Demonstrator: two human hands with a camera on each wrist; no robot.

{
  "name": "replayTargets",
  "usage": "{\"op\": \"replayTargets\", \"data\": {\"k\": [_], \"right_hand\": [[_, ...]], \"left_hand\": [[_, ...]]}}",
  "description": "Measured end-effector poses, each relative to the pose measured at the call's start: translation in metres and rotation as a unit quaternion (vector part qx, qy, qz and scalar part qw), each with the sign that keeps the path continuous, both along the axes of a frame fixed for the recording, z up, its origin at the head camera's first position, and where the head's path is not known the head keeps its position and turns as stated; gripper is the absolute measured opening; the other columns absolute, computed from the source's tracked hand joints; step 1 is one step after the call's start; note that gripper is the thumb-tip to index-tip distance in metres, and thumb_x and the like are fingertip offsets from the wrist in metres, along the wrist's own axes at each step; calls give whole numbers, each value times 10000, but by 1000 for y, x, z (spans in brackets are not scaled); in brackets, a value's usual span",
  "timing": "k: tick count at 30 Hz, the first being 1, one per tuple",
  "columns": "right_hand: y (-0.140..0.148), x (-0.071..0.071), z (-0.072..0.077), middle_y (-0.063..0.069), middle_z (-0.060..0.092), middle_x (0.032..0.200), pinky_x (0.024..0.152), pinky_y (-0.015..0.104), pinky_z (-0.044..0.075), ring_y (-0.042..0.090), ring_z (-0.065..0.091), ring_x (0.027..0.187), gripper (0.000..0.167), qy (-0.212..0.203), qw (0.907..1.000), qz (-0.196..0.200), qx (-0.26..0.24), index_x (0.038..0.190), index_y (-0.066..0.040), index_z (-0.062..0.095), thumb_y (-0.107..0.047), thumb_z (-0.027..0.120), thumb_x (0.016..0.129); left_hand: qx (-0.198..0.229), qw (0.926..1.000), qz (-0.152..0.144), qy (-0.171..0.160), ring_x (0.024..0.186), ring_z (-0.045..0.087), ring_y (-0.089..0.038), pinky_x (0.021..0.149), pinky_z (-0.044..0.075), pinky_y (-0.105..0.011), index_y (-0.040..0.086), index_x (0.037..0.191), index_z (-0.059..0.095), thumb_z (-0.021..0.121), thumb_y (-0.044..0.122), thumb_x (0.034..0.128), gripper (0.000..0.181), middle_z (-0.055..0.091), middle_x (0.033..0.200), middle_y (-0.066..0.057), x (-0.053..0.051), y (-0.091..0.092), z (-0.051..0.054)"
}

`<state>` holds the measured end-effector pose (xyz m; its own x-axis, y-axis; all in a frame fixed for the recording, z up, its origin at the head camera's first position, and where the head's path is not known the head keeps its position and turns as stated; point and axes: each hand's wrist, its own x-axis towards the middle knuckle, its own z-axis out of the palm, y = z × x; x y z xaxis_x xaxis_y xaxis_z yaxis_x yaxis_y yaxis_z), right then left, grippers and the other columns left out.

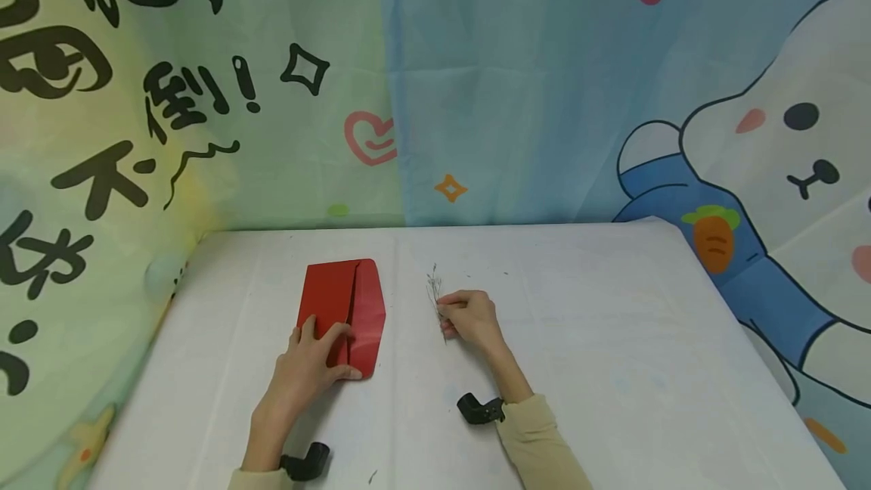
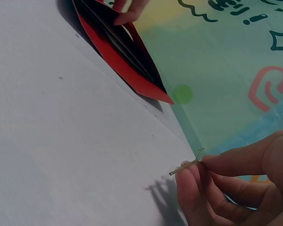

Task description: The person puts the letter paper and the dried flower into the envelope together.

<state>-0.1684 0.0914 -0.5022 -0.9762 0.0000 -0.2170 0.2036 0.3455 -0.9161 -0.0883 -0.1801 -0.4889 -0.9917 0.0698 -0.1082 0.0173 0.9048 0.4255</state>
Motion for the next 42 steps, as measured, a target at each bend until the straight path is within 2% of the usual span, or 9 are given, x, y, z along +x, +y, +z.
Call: {"op": "replayTargets", "data": {"k": [9,21,31,42], "right_hand": [[-21,5,-1,133,739,767,552,304,609,125,677,543,128,-139,9987,402,-296,1032,57,747,-21,683,953],[-47,2,1,140,742,787,579,327,622,126,688,566,131,-277,9938,780,-737,1038,71,721,-13,663,954],[-75,5,-3,158,747,796,564,329,619,127,684,551,145,-272,9909,922,-938,1044,82,717,-7,657,948],[-102,4,-2,192,746,787,569,342,622,231,737,596,138,-364,9893,1017,-980,1022,82,724,8,638,941]], "left_hand": [[-19,10000,7,-36,1313,423,-588,859,538,-694,234,1310,598,902,392,761,647,418,1467,-346,-1,-2,-2],[11,9999,100,27,1302,441,-565,864,544,-687,240,1311,604,909,398,750,657,436,1451,-329,-3,-1,-4],[49,10000,28,40,1306,439,-557,854,547,-674,241,1302,610,906,407,754,644,435,1450,-325,-3,-3,-2],[32,10000,49,-12,1314,443,-578,867,528,-709,222,1300,606,904,411,754,651,417,1473,-348,-3,-3,-4]]}}
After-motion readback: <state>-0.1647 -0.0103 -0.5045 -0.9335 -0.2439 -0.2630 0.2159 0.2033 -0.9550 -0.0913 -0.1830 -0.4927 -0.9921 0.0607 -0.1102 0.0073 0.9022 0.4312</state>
